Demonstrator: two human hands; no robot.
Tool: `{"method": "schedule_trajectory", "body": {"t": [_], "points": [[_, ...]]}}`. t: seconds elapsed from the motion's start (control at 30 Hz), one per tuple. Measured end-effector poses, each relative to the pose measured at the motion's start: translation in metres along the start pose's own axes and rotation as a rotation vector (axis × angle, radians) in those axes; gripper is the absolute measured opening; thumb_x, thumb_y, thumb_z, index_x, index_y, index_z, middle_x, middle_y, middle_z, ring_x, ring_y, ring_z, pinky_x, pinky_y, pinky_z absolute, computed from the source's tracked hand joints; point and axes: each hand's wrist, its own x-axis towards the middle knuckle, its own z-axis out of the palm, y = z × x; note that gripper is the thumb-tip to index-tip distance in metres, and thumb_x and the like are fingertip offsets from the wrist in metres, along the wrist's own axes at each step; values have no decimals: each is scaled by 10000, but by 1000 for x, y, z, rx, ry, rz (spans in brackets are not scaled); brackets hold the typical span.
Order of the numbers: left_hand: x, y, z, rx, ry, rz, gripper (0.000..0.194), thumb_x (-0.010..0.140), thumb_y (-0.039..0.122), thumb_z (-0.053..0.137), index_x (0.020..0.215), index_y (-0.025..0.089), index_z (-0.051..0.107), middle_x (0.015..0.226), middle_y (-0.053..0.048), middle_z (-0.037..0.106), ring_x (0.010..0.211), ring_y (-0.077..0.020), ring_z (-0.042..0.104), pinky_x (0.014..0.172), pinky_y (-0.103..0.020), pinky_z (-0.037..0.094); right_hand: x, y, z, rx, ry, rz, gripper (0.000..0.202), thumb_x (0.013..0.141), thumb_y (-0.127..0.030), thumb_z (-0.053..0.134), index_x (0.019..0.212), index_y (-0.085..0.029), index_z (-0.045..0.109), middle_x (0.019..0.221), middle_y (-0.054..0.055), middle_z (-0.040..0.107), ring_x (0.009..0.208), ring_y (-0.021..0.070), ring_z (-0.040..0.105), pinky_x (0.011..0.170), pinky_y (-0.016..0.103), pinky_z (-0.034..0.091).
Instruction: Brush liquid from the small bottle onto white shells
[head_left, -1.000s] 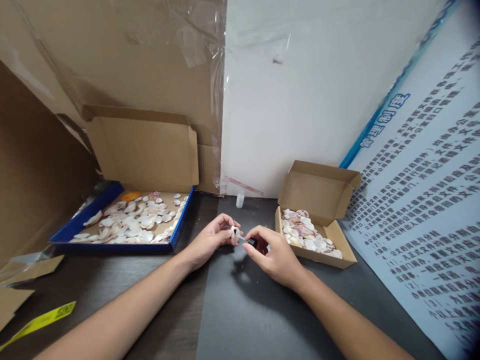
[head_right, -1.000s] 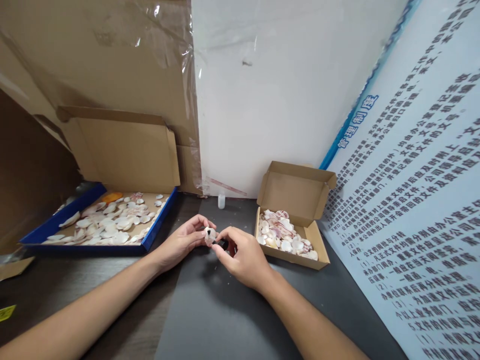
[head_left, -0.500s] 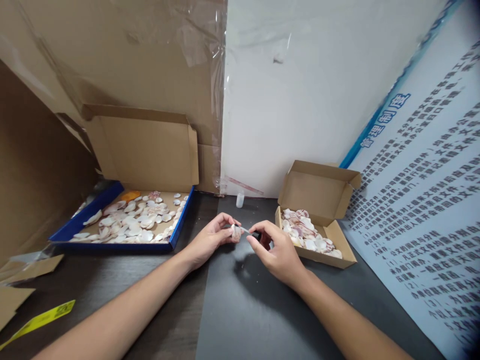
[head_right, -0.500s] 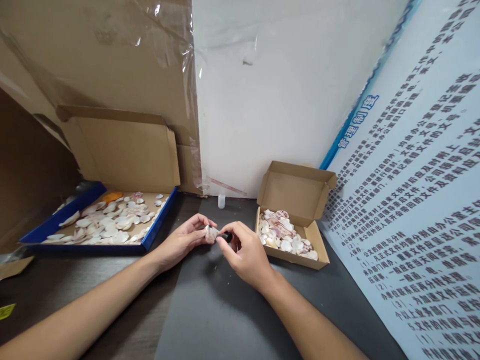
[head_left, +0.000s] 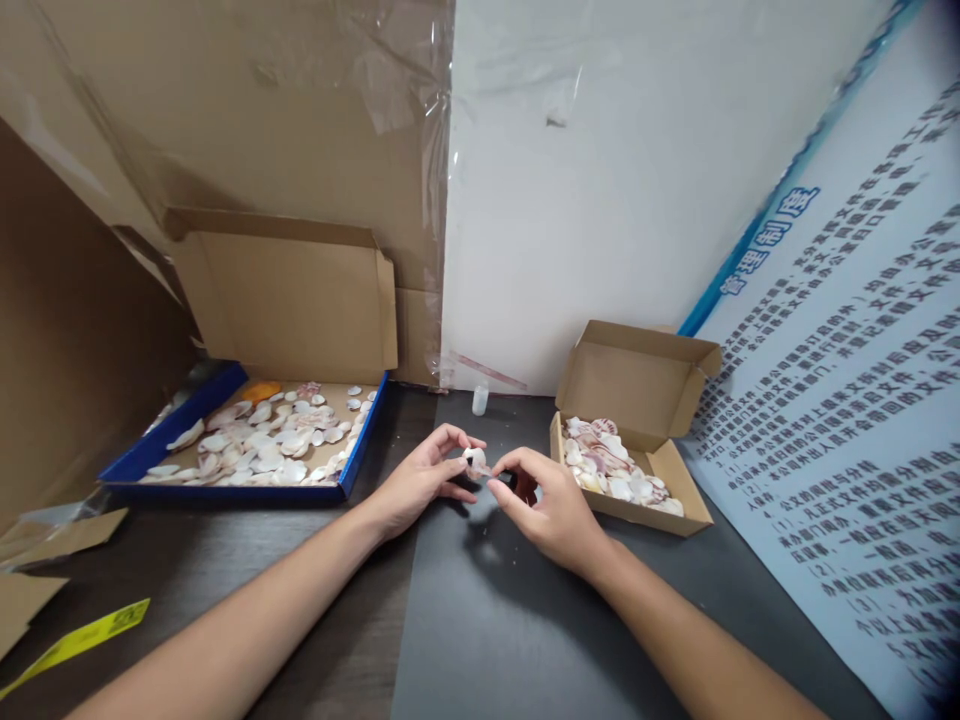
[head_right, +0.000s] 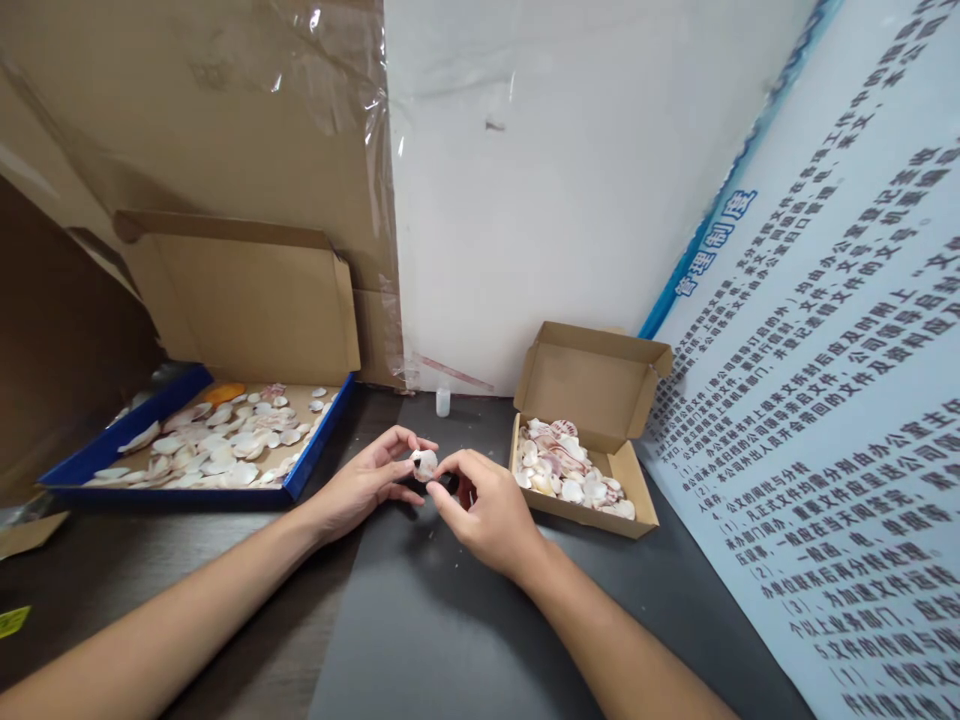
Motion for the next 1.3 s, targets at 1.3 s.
{"method": "schedule_trajectory", "body": {"t": [1.3], "points": [[27,-9,-11,-12,-71,-14,282,824,318,719,970,156,540,924,-55,669,813,-149,659,719,-272,563,48,29,-31,-78,-114,-40,130,913,-238,539,842,-175,629,708,-12,590,607,108,491,563,224,364]]}}
